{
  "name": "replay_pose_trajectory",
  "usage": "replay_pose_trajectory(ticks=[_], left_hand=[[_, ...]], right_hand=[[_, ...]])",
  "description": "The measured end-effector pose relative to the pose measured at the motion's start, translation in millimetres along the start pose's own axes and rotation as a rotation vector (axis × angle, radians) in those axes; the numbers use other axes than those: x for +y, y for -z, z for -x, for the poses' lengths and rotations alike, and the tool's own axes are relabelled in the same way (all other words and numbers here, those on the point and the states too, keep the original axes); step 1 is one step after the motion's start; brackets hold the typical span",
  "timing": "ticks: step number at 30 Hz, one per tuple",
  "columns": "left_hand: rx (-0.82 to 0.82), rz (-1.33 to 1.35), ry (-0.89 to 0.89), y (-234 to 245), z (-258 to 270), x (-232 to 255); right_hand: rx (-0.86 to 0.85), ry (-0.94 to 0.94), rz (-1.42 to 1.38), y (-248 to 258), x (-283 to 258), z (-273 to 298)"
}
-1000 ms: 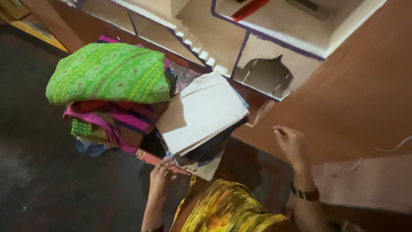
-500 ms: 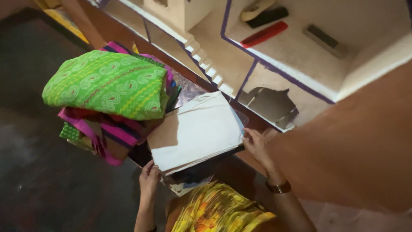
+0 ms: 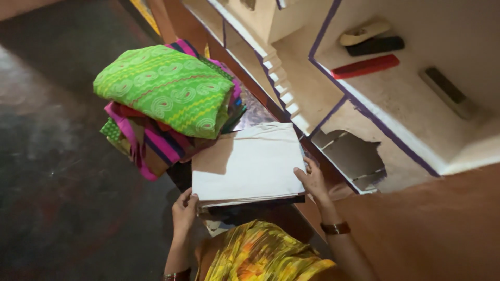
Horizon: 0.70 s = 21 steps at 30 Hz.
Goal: The person folds various garments, including shirts and pants, on a table and then stacks them neatly on a shelf. The person handles each item individually, smoothing and aligning them before placing them in the stack.
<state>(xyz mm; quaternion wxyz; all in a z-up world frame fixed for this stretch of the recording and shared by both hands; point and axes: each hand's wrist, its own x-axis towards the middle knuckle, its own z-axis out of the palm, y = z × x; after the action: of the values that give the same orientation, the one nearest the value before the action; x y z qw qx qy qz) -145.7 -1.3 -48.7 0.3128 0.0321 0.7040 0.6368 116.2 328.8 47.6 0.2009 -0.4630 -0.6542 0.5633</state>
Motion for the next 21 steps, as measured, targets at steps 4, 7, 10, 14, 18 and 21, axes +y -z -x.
replay_pose_trajectory(ticks=[4, 7, 10, 14, 18, 21], left_hand=[[0.079, -0.076, 0.031, -7.1, -2.8, 2.3], [0.089, -0.005, -0.069, -15.2, -8.9, -2.7], [0.121, -0.108, -0.213, -18.6, -11.2, -12.6], [0.042, -0.017, -0.066, -16.1, -12.4, -17.5], [-0.076, -0.030, -0.034, -18.2, 5.5, -5.3], [-0.092, -0.035, 0.150, -21.6, 30.3, 14.6]], right_hand=[[-0.067, -0.157, -0.071, -5.2, -11.8, -0.6], [-0.114, -0.156, -0.110, -4.8, -17.4, -1.5], [-0.140, -0.075, -0.039, -1.5, -19.9, -2.3], [-0.110, -0.108, -0.151, 10.5, -20.3, -5.2], [-0.149, -0.043, -0.056, 35.7, -19.9, -10.2], [-0.207, -0.024, 0.062, 44.1, -17.3, -6.6]])
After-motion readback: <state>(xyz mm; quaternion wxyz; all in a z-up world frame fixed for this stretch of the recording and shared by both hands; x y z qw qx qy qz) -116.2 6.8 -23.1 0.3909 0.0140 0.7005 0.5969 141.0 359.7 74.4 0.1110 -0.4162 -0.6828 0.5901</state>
